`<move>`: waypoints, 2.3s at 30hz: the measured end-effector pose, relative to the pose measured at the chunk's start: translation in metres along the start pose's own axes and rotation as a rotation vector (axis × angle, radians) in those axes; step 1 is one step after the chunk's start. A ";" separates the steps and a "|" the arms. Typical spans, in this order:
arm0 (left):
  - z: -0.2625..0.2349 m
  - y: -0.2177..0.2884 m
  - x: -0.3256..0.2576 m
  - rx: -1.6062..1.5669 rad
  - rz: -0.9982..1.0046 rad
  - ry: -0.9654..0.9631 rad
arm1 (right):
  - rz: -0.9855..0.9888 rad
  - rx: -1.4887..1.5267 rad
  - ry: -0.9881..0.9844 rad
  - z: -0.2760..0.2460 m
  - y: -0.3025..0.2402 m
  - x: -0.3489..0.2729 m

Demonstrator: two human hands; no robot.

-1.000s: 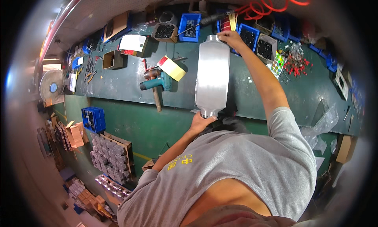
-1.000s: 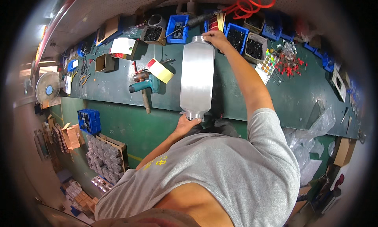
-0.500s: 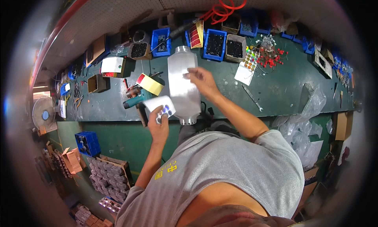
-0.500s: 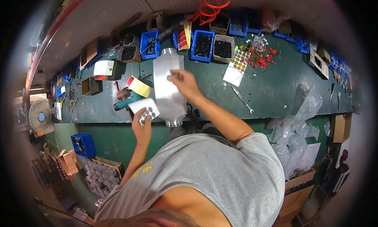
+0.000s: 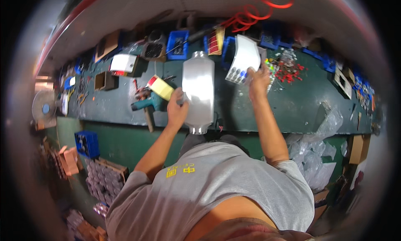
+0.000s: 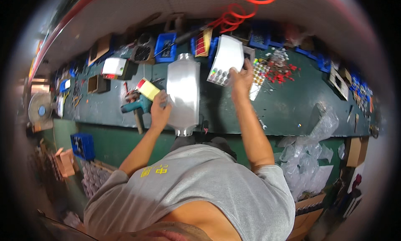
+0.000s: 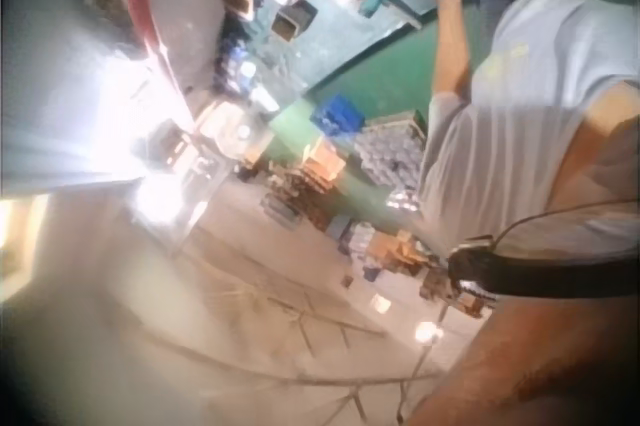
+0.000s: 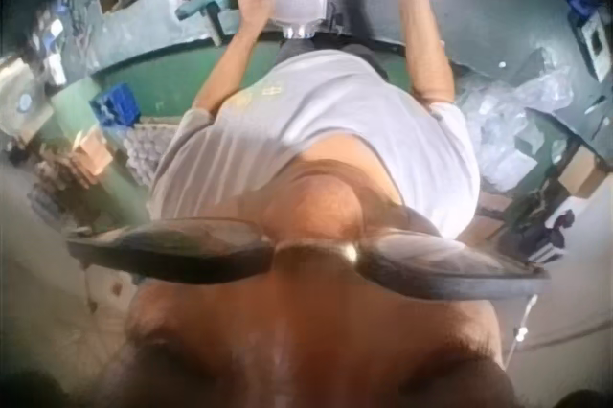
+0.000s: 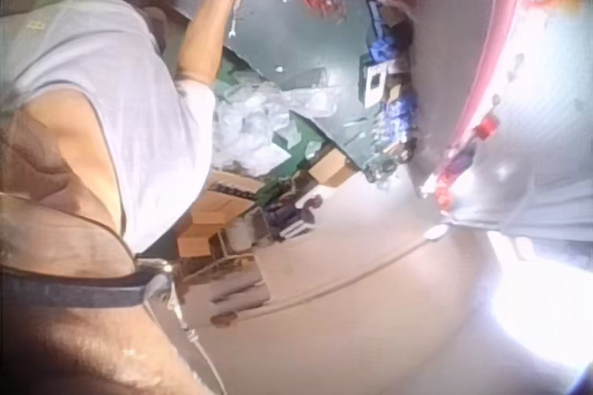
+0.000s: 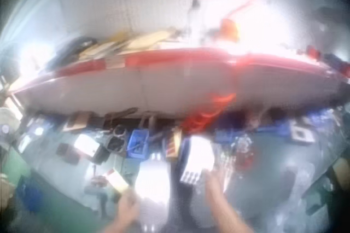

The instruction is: The person assembles a silver metal enclosure by attaching a black internal component, securing it with a cordless drill, and applying colored stickers. They then place the finished unit on a cardboard sheet with other similar units.

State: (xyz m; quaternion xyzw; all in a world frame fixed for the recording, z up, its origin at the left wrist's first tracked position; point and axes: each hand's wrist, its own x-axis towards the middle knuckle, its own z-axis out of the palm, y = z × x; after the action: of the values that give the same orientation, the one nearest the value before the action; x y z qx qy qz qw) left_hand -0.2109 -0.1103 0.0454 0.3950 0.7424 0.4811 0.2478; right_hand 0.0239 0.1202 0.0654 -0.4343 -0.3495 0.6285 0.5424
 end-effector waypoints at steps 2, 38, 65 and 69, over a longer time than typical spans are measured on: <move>-0.015 -0.052 0.018 0.044 -0.010 0.109 | -0.042 0.100 0.041 -0.004 0.008 0.037; -0.119 0.000 0.098 -0.327 0.084 -0.388 | -0.584 -0.857 -0.666 0.233 0.052 -0.123; -0.142 0.009 0.093 -0.178 0.090 -0.655 | -0.348 -0.791 -0.650 0.217 0.052 -0.145; -0.136 0.020 0.088 -0.221 0.097 -0.630 | -0.094 -0.585 -0.562 0.206 0.062 -0.138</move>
State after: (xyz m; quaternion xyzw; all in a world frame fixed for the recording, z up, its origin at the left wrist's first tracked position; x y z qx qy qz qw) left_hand -0.3556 -0.1039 0.1209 0.5300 0.5530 0.4239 0.4833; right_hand -0.1856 -0.0200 0.1101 -0.3650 -0.6677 0.5713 0.3075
